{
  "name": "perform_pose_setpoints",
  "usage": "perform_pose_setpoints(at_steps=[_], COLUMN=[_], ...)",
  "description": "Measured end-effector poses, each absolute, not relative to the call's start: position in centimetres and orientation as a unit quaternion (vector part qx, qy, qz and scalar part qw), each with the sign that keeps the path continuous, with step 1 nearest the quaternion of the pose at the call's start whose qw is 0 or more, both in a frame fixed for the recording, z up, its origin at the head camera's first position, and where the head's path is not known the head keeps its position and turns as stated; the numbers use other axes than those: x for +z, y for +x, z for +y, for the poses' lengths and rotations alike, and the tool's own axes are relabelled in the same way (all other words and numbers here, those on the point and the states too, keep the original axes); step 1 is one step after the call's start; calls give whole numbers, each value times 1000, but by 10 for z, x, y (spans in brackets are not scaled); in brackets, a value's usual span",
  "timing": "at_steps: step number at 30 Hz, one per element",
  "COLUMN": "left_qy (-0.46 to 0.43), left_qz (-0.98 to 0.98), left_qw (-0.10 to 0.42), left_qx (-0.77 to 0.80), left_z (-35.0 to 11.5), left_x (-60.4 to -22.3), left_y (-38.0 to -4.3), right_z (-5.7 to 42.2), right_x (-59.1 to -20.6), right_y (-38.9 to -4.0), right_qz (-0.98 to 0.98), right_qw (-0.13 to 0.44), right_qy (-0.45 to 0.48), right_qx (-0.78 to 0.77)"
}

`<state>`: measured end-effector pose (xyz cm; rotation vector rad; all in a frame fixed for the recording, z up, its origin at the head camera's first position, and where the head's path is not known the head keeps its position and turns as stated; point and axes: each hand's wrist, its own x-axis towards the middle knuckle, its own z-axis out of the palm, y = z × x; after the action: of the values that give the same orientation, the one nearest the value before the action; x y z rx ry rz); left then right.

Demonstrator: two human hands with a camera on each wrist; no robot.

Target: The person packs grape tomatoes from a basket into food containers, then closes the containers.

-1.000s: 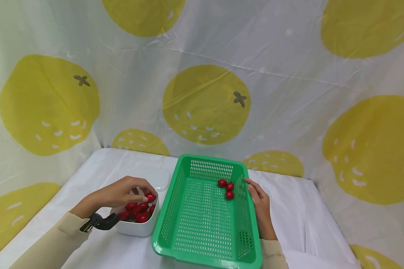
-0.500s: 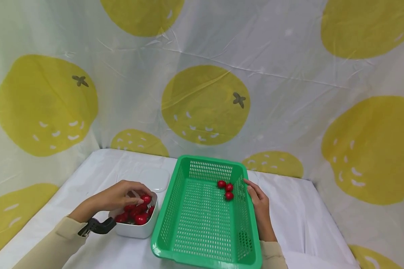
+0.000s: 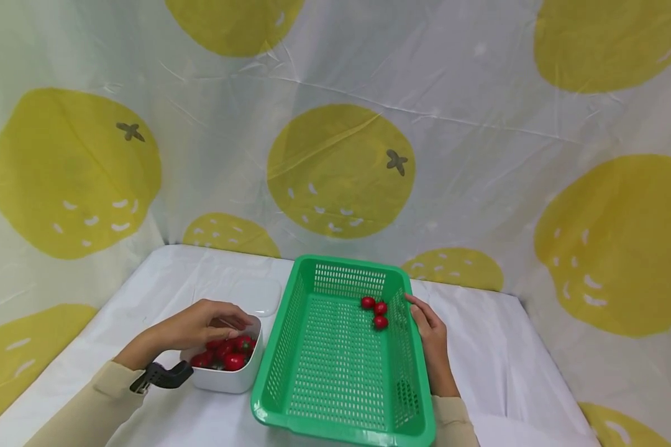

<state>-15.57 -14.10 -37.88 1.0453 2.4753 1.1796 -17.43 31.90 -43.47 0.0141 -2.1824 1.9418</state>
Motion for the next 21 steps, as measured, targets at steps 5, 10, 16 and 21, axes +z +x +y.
perform_pose_setpoints(at_steps=[5, 10, 16, 21], left_qy=[351, 356, 360, 386], left_qz=[839, 838, 836, 832], left_qw=[107, 101, 102, 91], left_qx=[401, 401, 401, 388], left_z=[-139, -137, -131, -117], left_x=[-378, -371, -358, -344], left_y=[-157, -156, -158, -163], right_z=[318, 317, 317, 317], right_x=[-431, -428, -431, -434], right_y=[-174, -173, -172, -171], right_qz=[-743, -744, -743, -739], right_qw=[106, 108, 105, 103], right_qy=[5, 8, 5, 11], right_qx=[660, 659, 661, 665])
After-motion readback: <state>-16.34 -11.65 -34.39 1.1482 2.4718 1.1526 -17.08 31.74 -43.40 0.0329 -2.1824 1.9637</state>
